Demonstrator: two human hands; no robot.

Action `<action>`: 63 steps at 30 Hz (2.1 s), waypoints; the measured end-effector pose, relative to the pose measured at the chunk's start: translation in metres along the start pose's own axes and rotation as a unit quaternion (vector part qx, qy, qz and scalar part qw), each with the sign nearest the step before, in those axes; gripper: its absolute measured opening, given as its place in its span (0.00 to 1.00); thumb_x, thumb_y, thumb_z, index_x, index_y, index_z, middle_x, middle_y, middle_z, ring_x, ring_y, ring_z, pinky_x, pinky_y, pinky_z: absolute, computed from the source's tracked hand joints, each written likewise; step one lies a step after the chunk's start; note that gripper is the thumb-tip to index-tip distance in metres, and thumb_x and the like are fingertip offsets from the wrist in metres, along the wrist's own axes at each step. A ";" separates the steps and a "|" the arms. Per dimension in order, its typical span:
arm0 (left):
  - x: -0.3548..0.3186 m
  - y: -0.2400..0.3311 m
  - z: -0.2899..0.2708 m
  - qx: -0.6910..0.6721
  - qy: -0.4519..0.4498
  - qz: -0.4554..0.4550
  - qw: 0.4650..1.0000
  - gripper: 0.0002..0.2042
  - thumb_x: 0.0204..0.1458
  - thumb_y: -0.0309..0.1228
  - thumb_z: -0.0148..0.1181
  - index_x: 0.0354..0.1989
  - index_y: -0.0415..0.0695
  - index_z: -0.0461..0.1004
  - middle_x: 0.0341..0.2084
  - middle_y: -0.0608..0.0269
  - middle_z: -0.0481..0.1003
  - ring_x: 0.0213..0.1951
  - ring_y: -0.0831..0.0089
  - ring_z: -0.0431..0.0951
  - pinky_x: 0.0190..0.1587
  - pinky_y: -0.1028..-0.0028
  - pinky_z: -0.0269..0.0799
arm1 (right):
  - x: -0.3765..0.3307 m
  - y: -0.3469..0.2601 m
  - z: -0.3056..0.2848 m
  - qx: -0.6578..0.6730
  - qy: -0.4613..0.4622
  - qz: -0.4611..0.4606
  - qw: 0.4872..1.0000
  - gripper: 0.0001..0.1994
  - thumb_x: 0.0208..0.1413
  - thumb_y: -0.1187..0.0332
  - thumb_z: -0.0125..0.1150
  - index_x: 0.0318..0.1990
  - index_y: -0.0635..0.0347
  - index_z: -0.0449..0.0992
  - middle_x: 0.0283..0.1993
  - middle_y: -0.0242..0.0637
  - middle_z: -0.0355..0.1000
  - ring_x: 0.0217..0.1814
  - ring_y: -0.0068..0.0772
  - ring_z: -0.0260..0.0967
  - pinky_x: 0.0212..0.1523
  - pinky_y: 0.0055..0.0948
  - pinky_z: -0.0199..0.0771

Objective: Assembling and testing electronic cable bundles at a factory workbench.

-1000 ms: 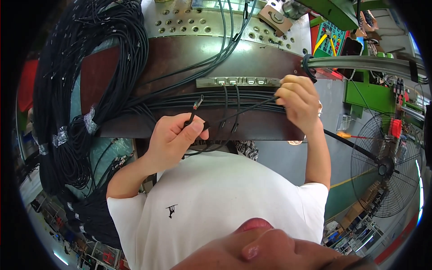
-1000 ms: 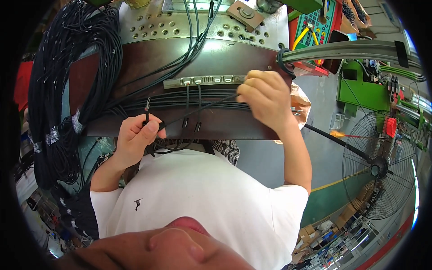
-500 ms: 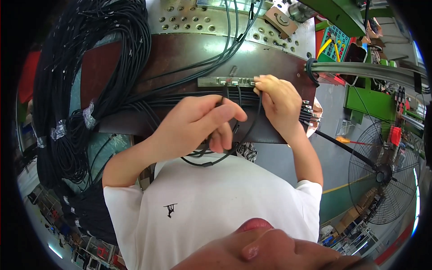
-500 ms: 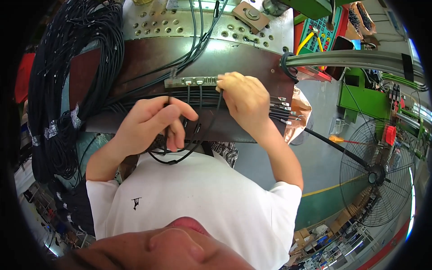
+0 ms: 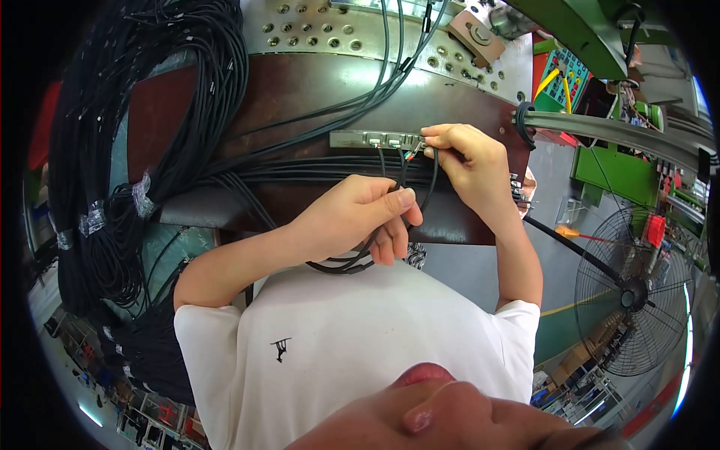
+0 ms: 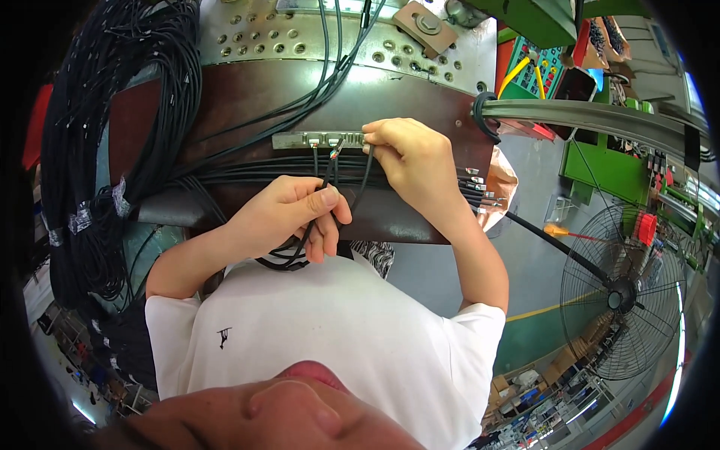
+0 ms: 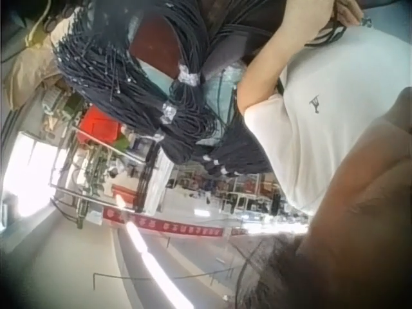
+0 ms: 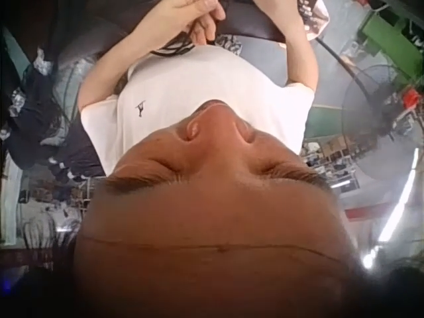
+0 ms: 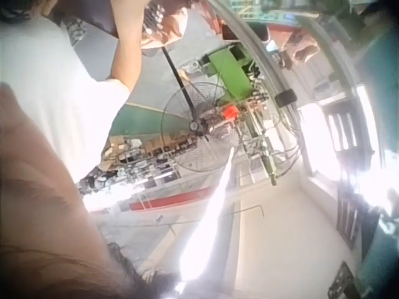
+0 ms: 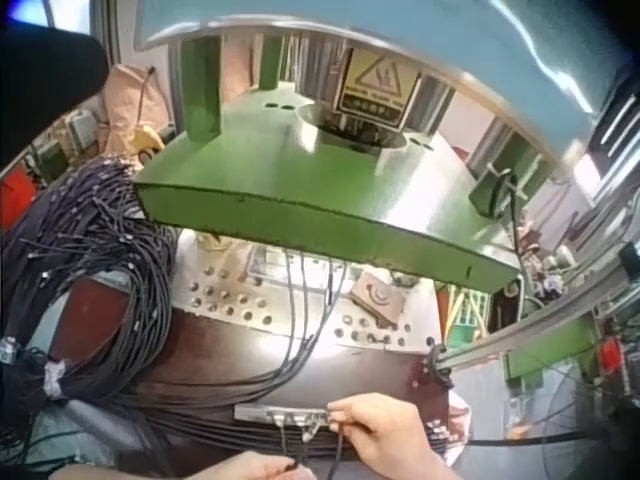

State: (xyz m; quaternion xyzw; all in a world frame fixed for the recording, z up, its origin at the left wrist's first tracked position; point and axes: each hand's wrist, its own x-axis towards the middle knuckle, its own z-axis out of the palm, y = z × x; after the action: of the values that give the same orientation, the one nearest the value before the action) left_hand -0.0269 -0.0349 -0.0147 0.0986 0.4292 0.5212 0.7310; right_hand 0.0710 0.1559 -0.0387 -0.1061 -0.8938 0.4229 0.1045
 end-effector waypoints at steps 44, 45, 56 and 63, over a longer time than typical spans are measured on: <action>0.118 0.106 -0.090 -0.022 0.163 0.288 0.943 0.21 0.62 0.42 0.45 0.51 0.34 0.66 0.44 0.50 0.73 0.45 0.66 0.76 0.51 0.70 0.71 | -0.018 0.005 -0.013 -0.107 -0.007 -0.009 0.994 0.07 0.41 0.82 0.60 0.29 0.64 0.70 0.37 0.36 0.74 0.37 0.38 0.72 0.35 0.30 0.72; 0.124 0.104 -0.084 -0.017 0.144 0.284 0.948 0.20 0.62 0.41 0.43 0.50 0.34 0.67 0.44 0.50 0.74 0.44 0.65 0.76 0.50 0.69 0.72 | -0.018 0.003 -0.011 -0.116 0.007 -0.015 0.993 0.07 0.41 0.82 0.60 0.29 0.64 0.70 0.37 0.36 0.74 0.37 0.37 0.72 0.35 0.30 0.72; 0.119 0.096 -0.076 0.005 0.114 0.213 0.970 0.16 0.60 0.36 0.48 0.45 0.33 0.70 0.33 0.51 0.77 0.32 0.71 0.78 0.35 0.78 0.76 | 0.077 0.017 -0.050 0.015 0.010 -0.097 0.995 0.12 0.50 0.72 0.58 0.43 0.65 0.75 0.42 0.38 0.74 0.44 0.33 0.71 0.49 0.30 0.69; 0.109 0.101 -0.067 -0.057 0.032 0.191 0.979 0.19 0.62 0.38 0.44 0.49 0.34 0.68 0.32 0.56 0.77 0.27 0.78 0.75 0.28 0.81 0.72 | 0.190 0.101 -0.072 -0.268 0.041 0.098 0.958 0.13 0.55 0.62 0.58 0.43 0.61 0.77 0.33 0.33 0.74 0.33 0.21 0.69 0.36 0.21 0.69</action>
State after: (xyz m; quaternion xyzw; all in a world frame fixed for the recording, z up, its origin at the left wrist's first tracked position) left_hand -0.1340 0.0812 -0.0533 0.1195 0.3954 0.6777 0.6084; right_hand -0.0801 0.3240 -0.0542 -0.2346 -0.9546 0.1713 0.0663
